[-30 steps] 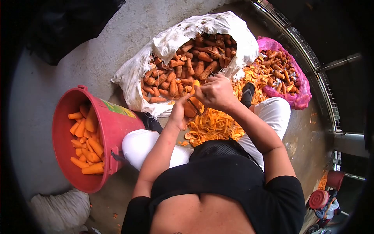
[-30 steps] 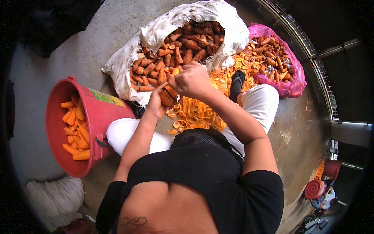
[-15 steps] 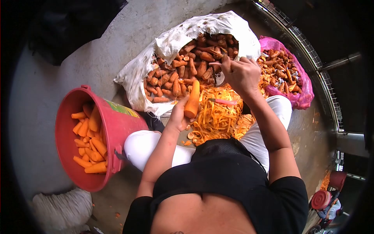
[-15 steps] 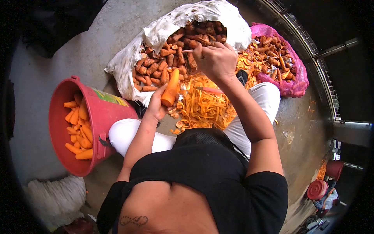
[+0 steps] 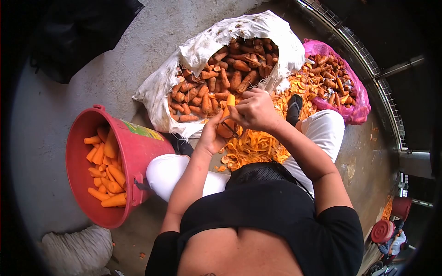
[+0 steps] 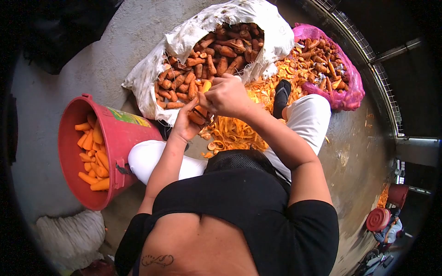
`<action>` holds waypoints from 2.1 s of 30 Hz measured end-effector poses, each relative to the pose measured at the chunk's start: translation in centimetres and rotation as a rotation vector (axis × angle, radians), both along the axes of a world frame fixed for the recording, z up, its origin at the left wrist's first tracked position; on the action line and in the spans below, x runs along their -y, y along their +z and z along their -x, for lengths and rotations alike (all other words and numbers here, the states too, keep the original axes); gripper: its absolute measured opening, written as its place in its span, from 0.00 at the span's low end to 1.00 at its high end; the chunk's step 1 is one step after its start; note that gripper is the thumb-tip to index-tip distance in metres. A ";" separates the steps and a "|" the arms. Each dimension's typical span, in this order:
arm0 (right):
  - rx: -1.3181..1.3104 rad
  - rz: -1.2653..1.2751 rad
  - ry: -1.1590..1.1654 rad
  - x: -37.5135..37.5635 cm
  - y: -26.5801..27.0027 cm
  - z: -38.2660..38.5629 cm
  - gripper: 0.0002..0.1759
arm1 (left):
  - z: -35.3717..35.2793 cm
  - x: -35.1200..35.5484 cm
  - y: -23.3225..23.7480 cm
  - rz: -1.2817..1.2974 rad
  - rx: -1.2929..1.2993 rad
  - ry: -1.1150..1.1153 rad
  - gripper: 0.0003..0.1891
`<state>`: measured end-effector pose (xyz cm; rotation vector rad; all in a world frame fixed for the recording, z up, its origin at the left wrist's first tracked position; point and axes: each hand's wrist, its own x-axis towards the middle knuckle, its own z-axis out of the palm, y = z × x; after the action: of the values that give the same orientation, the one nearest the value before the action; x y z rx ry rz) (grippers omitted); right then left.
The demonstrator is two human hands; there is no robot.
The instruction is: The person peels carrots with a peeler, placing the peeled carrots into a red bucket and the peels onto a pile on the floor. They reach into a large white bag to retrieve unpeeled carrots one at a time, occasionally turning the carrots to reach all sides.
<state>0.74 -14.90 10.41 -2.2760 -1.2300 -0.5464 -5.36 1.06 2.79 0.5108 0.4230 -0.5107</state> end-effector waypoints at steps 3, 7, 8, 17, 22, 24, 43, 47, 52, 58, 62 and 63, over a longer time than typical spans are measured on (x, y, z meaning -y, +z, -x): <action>0.035 -0.018 0.034 -0.5 -1.5 -0.4 0.20 | 0.1 0.1 1.0 -0.061 -0.020 0.016 0.17; 0.438 0.373 -0.394 0.4 -1.9 -3.2 0.25 | 0.6 -1.0 0.1 -0.039 0.118 -0.127 0.20; 0.463 0.374 -0.423 2.2 -3.1 -6.1 0.29 | 0.7 -1.4 -0.5 0.004 0.207 -0.207 0.20; -0.098 0.152 -0.344 2.5 -1.2 -2.6 0.22 | 0.1 -0.7 -0.3 0.061 0.129 -0.125 0.19; 0.006 0.029 -0.073 0.0 -1.2 0.2 0.19 | 0.2 0.5 1.7 -0.055 -0.043 0.024 0.17; 0.061 -0.004 -0.051 0.0 -2.1 -0.6 0.20 | 0.2 0.2 0.8 -0.079 0.045 -0.052 0.17; -0.329 -0.057 -0.396 4.0 -1.8 -1.0 0.21 | 0.0 -0.1 -0.5 0.053 0.196 -0.143 0.20; -0.152 -0.083 -0.163 2.2 -1.4 0.3 0.19 | 0.1 0.2 -0.7 -0.089 0.119 -0.075 0.18; -0.126 -0.018 0.002 0.6 -1.6 0.3 0.18 | 0.3 0.7 0.7 -0.150 0.065 -0.037 0.19; -0.042 0.036 -0.367 3.3 -6.5 -6.1 0.24 | 0.6 -0.5 -0.5 -0.103 0.298 -0.242 0.20; -0.489 0.528 -1.016 10.0 -8.5 -10.8 0.30 | 1.3 0.3 1.5 -0.190 0.333 -0.189 0.20; -0.569 0.529 -1.095 11.1 -8.3 -10.5 0.29 | 1.1 -0.1 1.0 -0.188 0.331 -0.186 0.20</action>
<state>11.21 -26.01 2.07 -3.1155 0.2685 0.1523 -6.42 1.12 3.78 0.8071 0.1063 -0.5559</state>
